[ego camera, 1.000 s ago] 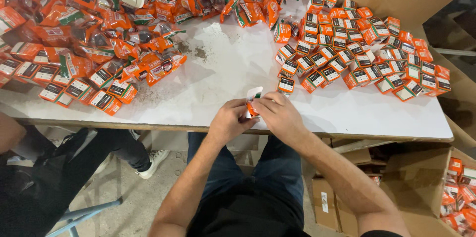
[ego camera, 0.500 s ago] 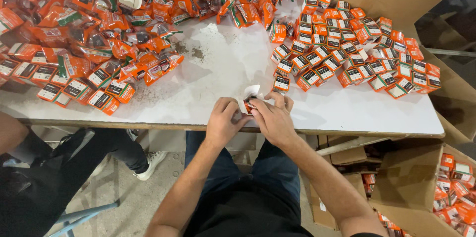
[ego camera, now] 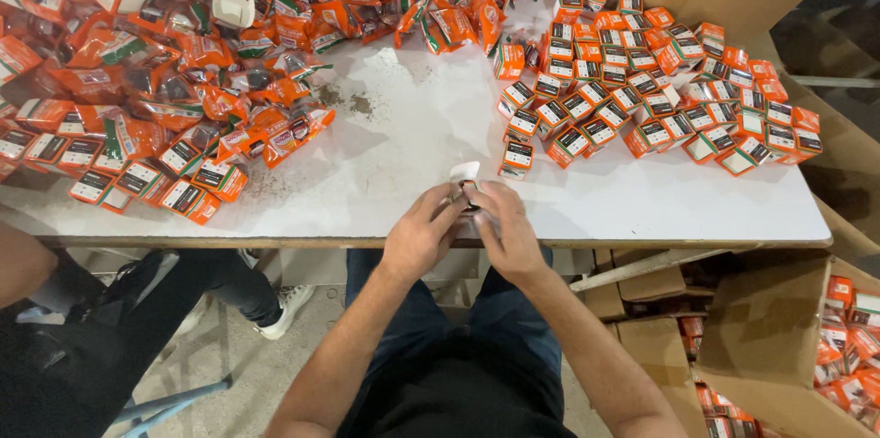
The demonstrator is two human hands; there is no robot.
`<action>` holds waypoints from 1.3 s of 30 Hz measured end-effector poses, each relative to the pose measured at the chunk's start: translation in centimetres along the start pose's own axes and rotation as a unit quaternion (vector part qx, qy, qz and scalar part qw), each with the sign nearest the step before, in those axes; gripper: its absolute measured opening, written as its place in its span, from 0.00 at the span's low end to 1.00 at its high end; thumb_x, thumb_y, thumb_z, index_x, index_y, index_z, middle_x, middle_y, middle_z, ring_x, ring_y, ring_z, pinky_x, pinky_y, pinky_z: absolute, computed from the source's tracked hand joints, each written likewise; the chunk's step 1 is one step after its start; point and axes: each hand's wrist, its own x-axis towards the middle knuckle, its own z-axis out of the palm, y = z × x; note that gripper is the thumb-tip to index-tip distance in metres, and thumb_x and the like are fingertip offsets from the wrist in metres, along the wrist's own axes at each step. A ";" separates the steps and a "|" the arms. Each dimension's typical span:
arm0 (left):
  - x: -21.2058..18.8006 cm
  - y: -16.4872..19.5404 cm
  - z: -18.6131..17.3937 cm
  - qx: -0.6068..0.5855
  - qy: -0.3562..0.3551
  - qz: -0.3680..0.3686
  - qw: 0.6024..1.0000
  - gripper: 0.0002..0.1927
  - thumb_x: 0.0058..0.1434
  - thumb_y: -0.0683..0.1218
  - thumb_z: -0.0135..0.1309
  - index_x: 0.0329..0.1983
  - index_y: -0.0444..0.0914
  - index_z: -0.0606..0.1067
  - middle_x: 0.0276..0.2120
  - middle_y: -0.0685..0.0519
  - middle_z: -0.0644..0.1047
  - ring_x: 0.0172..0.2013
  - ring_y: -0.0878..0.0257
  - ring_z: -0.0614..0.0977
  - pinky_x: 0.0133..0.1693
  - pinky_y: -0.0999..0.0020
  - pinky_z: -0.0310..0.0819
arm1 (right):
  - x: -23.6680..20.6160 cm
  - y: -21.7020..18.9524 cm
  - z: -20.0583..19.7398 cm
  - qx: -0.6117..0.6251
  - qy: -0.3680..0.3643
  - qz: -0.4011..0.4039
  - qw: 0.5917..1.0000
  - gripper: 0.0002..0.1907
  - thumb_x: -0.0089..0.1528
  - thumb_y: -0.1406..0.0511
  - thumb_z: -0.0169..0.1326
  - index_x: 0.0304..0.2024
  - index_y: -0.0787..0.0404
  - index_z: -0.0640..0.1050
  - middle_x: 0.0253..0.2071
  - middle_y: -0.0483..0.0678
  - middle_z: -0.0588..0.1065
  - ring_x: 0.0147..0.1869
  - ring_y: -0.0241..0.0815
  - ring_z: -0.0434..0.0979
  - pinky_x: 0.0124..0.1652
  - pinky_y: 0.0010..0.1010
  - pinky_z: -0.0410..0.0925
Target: The person picks small orange product boxes from a pile on the table, opens a white box, places a product box inside, closes it, and sets the packed box aside, repeating this packing cycle. They occasionally reach across the pile to gather more boxes.
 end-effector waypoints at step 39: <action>1.9 -1.4 -1.0 -0.114 -0.059 -0.067 0.989 0.27 0.57 0.42 0.66 0.59 0.40 0.71 0.66 0.38 0.66 0.63 0.42 0.73 0.59 0.55 0.74 | 2.6 1.8 -2.8 -0.036 0.030 0.071 0.996 0.15 0.66 0.71 0.57 0.56 0.58 0.77 0.62 0.56 0.72 0.61 0.55 0.76 0.57 0.36 0.70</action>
